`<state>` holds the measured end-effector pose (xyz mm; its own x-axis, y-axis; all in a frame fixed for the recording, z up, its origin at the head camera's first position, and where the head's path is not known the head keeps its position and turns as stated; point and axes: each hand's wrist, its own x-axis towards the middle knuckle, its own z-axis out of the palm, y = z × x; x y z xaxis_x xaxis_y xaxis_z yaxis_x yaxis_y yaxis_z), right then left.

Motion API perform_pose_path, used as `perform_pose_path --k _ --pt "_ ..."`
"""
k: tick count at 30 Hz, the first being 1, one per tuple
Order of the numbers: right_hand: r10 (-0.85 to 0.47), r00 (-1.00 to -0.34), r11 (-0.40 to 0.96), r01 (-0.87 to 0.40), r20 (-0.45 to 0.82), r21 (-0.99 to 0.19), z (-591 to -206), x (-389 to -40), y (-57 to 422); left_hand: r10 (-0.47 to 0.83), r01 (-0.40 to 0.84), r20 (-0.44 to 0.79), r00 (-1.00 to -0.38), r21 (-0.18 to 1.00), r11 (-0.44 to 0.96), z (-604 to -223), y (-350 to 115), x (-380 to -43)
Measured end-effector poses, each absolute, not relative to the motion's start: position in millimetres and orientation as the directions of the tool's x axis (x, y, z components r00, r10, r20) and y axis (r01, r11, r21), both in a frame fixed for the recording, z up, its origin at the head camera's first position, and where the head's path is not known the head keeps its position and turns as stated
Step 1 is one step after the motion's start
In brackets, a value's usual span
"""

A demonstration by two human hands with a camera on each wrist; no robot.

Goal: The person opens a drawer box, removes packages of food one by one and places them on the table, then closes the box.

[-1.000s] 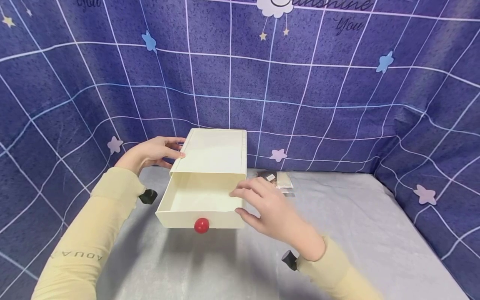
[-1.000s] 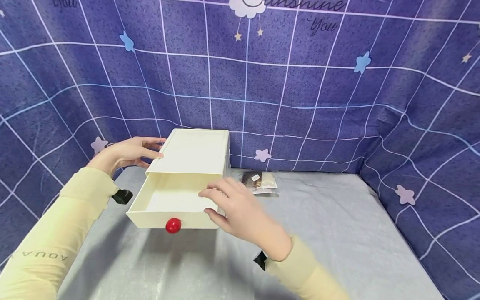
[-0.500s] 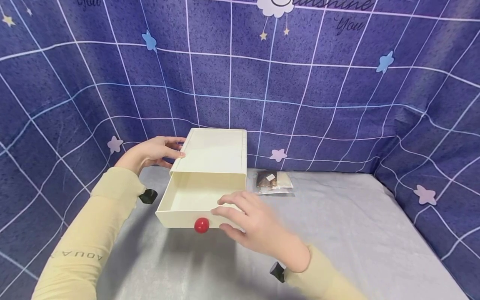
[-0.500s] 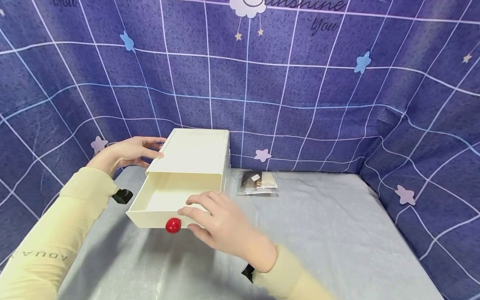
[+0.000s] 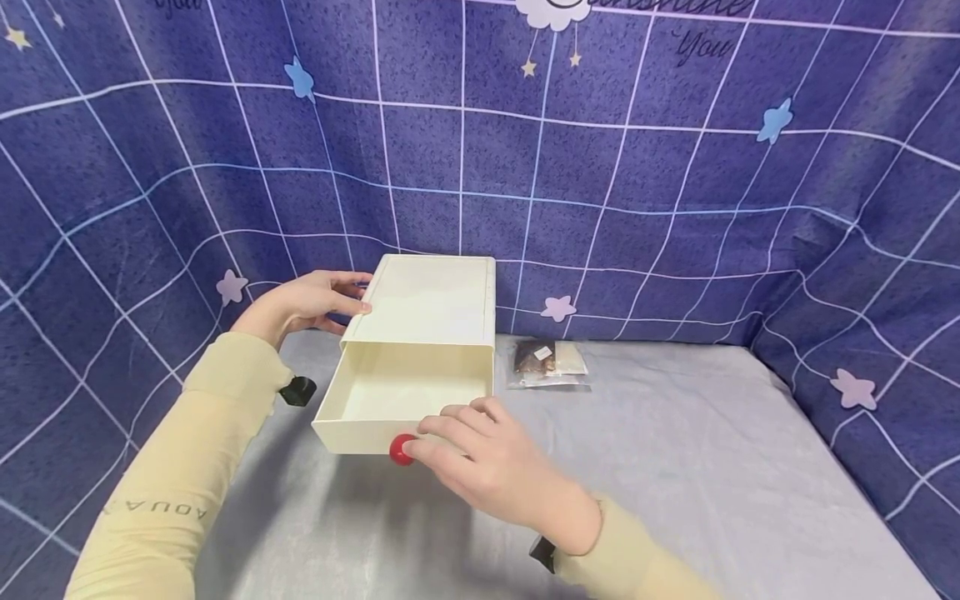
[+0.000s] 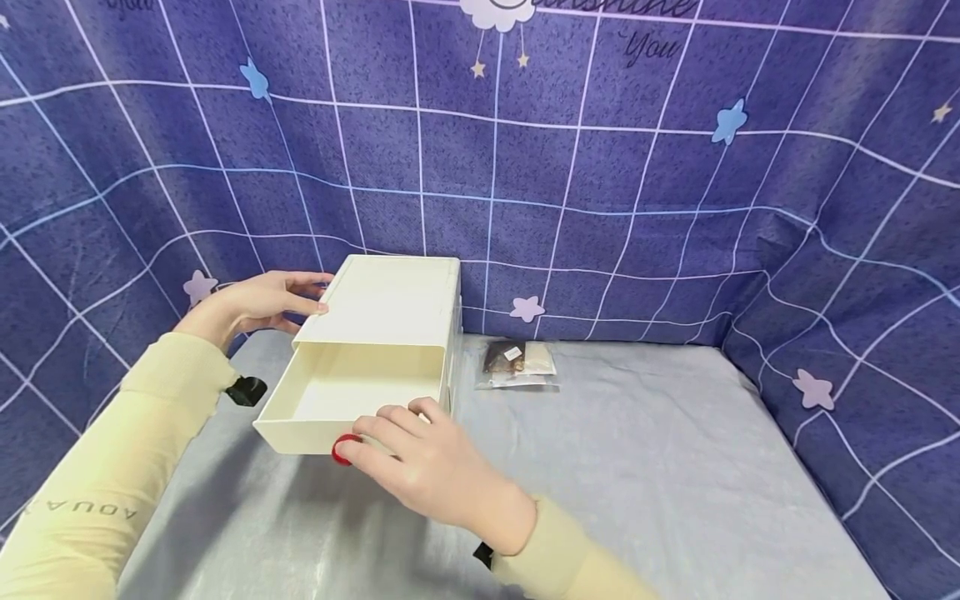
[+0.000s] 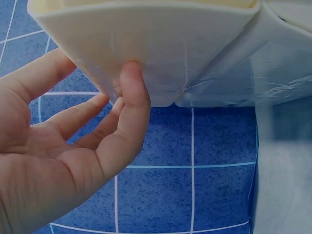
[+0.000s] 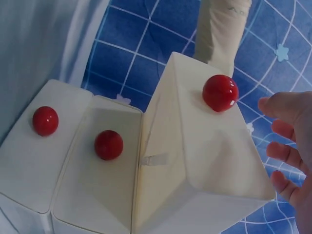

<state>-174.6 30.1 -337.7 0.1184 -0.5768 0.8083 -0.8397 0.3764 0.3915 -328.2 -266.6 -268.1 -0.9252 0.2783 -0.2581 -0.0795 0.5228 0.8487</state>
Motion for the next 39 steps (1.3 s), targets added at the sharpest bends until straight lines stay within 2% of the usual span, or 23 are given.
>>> perform_pose_path --k 8,15,23,32,39 --pt "-0.631 0.176 0.384 -0.775 0.756 0.501 -342.2 -175.6 20.3 0.281 -0.078 -0.256 -0.925 0.851 0.519 -267.7 -266.6 -328.2" --pt "-0.659 0.137 0.417 -0.752 0.739 0.511 -350.5 -175.7 11.4 0.282 -0.075 -0.253 -0.926 0.852 0.519 -266.9 -266.6 -326.2" --pt "-0.678 0.149 0.423 -0.722 0.720 0.547 -355.3 -176.4 5.3 0.278 -0.080 -0.255 -0.926 0.853 0.515 -266.9 -266.2 -327.0" --pt "-0.693 0.119 0.449 -0.701 0.711 0.554 -339.3 -166.7 6.9 0.268 -0.093 -0.267 -0.926 0.846 0.525 -266.7 -266.1 -328.3" --pt "-0.684 0.143 0.450 -0.690 0.716 0.567 -335.4 -167.1 6.7 0.257 -0.098 -0.267 -0.929 0.846 0.524 -267.0 -266.6 -328.4"
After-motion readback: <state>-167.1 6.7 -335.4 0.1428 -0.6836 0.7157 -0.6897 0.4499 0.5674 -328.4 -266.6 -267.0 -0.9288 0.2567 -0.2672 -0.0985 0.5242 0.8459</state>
